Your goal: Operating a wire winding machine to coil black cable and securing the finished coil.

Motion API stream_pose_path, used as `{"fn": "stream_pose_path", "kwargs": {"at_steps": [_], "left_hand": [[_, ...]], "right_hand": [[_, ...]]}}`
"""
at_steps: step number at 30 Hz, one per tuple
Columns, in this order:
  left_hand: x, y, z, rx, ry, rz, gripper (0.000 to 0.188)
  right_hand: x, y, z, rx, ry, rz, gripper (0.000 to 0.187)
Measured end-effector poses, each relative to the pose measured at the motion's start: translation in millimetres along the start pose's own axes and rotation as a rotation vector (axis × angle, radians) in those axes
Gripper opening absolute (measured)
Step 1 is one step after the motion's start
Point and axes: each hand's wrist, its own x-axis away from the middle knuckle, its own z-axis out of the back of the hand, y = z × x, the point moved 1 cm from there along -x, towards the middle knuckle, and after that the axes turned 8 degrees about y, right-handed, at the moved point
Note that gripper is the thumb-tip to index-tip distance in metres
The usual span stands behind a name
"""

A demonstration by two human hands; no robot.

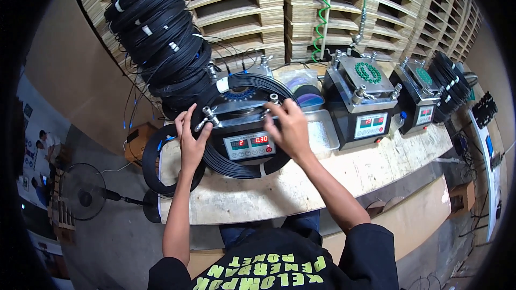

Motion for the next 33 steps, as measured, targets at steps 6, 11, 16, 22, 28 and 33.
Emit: {"fn": "stream_pose_path", "kwargs": {"at_steps": [6, 11, 16, 22, 28, 33], "left_hand": [[3.4, -6.2, -19.6, -0.009, 0.090, 0.074, 0.048], [5.5, -9.0, -20.4, -0.039, 0.113, 0.054, 0.045], [6.4, -4.8, -19.7, -0.066, 0.136, 0.079, 0.048], [5.6, -5.8, -22.2, -0.021, 0.150, 0.052, 0.048], [8.4, -10.6, -22.1, -0.030, 0.125, 0.093, 0.047], [9.1, -13.4, -22.0, -0.027, 0.129, 0.086, 0.047]], "right_hand": [[12.2, 2.1, -2.3, -0.063, -0.106, -0.131, 0.028], [9.0, 6.8, 9.5, -0.280, -0.030, -0.201, 0.016], [12.6, 4.0, 7.4, -0.387, 0.002, -0.314, 0.012], [13.8, 17.4, 2.4, -0.457, 0.174, -0.421, 0.008], [3.7, 20.9, 5.1, -0.135, 0.022, -0.521, 0.010], [2.0, 7.9, 19.2, -0.154, -0.019, -0.441, 0.016]]}}
